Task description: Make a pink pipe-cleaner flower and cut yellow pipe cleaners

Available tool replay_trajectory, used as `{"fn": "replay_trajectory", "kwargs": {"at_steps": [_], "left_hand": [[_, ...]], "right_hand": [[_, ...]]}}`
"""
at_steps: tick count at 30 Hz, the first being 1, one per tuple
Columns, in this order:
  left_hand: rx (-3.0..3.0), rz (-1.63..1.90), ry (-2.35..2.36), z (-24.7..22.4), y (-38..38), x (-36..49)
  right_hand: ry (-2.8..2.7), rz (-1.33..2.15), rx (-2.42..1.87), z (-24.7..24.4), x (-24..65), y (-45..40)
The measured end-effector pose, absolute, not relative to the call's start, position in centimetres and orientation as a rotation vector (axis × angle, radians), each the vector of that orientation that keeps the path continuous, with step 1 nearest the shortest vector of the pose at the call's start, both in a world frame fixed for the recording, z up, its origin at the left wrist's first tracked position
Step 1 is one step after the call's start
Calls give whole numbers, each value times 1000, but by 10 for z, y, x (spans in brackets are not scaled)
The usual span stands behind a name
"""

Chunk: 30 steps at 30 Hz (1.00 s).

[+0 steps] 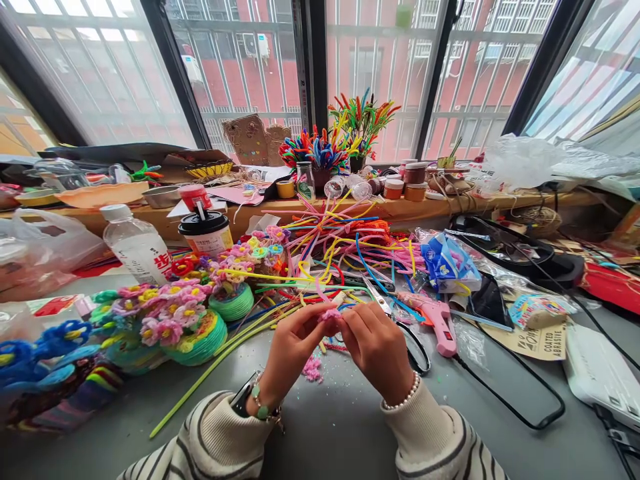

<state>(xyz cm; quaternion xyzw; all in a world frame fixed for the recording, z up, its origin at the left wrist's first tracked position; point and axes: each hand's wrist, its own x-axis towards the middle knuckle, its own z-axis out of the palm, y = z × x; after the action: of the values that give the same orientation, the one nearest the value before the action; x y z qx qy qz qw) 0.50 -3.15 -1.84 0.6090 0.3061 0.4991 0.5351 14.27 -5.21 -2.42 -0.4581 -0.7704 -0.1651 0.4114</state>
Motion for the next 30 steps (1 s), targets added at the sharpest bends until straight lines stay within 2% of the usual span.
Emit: {"fn": "replay_trajectory", "kwargs": {"at_steps": [4,13,23,30], "left_hand": [[1526,1217,762,-22,-30,4],[1370,1153,770,-14,-31,4],[1244,1035,800,-7,-33,4],[1201,1036,782,-9,-32,4]], "right_hand": [[-1941,-381,-1154,-27,138,-52],[-1803,306,-1129,-20,133,-52],[-1823,83,-1104,-28,135,-52],[-1806,142,-1184,-29,132,-52]]}}
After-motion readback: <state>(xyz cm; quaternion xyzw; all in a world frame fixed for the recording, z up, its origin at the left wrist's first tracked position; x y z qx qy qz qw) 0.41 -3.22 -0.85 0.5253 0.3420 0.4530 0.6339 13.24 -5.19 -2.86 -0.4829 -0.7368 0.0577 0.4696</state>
